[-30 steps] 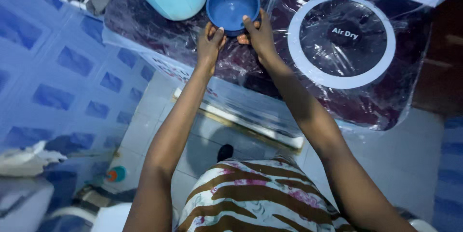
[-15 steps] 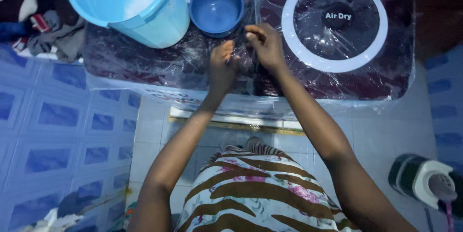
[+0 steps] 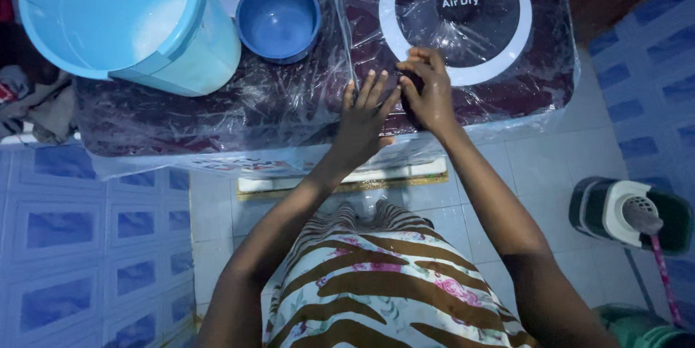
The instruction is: The person wipes the interior drum and top surfaces of a washing machine with a cloth, washes the cloth in a bucket of soapy water, and fills a bowl with water from a tap to pour into the machine.
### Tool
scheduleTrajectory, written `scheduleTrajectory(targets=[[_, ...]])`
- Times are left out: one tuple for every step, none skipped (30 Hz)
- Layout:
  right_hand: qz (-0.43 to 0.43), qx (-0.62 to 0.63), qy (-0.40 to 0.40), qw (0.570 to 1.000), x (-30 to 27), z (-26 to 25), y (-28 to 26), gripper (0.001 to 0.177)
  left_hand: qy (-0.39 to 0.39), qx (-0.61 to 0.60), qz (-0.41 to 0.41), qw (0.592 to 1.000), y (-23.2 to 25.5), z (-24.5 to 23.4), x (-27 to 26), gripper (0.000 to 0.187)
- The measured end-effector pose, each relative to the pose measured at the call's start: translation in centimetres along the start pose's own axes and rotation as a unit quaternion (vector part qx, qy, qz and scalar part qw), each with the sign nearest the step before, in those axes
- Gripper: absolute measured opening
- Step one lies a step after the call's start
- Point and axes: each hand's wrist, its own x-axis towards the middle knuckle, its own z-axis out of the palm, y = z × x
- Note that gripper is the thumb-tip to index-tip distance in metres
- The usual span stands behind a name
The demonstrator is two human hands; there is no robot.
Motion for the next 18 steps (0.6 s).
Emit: scheduleTrajectory(targets=[[-0.012, -0.037, 0.013, 0.999, -0.5, 0.6, -0.1, 0.026, -0.001, -0.001, 0.003, 1.0, -0.2, 0.2, -0.2, 0.108], [-0.026, -0.075, 0.026, 0.997, -0.7, 1.1, 0.0, 0.028, 0.026, -0.022, 0.019, 0.999, -0.5, 0.3, -0.2, 0.108], [-0.026, -0.076, 0.028, 0.996, -0.8, 1.3, 0.0, 0.028, 0.053, -0.043, 0.034, 0.997, -0.6, 0.4, -0.2, 0.108], [-0.046, -0.151, 0.021, 0.987, -0.9, 1.6, 0.1, 0.033, 0.053, -0.043, 0.037, 0.997, -0.6, 0.3, -0.2, 0.108], [-0.066, -0.225, 0.013, 0.972, -1.0, 1.8, 0.3, 0.038, 0.038, -0.016, 0.03, 0.999, -0.5, 0.2, -0.2, 0.112], [-0.066, -0.226, 0.014, 0.972, -1.0, 2.0, 0.5, 0.038, 0.023, 0.011, 0.021, 0.999, -0.3, 0.1, -0.3, 0.115], [-0.06, -0.272, 0.017, 0.96, -0.9, 2.2, 0.7, 0.045, 0.023, 0.011, 0.022, 0.999, -0.1, -0.1, -0.3, 0.115], [-0.055, -0.318, 0.019, 0.946, -0.8, 2.3, 0.9, 0.056, 0.019, 0.002, 0.011, 1.0, 0.1, -0.3, -0.3, 0.121], [-0.056, -0.318, 0.019, 0.946, -0.7, 2.5, 1.1, 0.056, 0.014, -0.008, 0.001, 1.0, 0.3, -0.5, -0.2, 0.127], [-0.043, -0.334, -0.006, 0.942, -0.7, 2.7, 1.3, 0.06, 0.015, -0.008, 0.001, 1.0, 0.5, -0.5, -0.2, 0.127], [-0.03, -0.349, -0.031, 0.936, -0.7, 2.8, 1.4, 0.066, 0.038, 0.0, 0.002, 0.999, 0.7, -0.5, -0.2, 0.131], [-0.03, -0.349, -0.03, 0.936, -0.6, 2.8, 1.5, 0.066, 0.061, 0.008, 0.005, 0.998, 0.8, -0.4, -0.1, 0.136], [-0.017, -0.348, -0.039, 0.936, -0.6, 2.8, 1.5, 0.067, 0.062, 0.008, 0.005, 0.998, 0.8, -0.3, -0.1, 0.136], [-0.005, -0.347, -0.049, 0.937, -0.6, 2.9, 1.5, 0.069, 0.057, 0.004, -0.003, 0.998, 0.8, -0.1, -0.1, 0.139], [-0.005, -0.347, -0.048, 0.937, -0.6, 2.8, 1.4, 0.069, 0.053, 0.001, -0.012, 0.999, 0.7, 0.2, 0.0, 0.141], [-0.006, -0.357, -0.051, 0.933, -0.6, 2.8, 1.4, 0.069, 0.053, 0.001, -0.011, 0.999, 0.6, 0.5, 0.0, 0.141], [-0.007, -0.368, -0.054, 0.928, -0.6, 2.8, 1.4, 0.07, 0.049, -0.01, -0.018, 0.999, 0.5, 0.8, 0.1, 0.141], [-0.008, -0.367, -0.054, 0.929, -0.5, 2.8, 1.4, 0.07, 0.046, -0.02, -0.026, 0.998, 0.4, 1.0, 0.1, 0.141]])
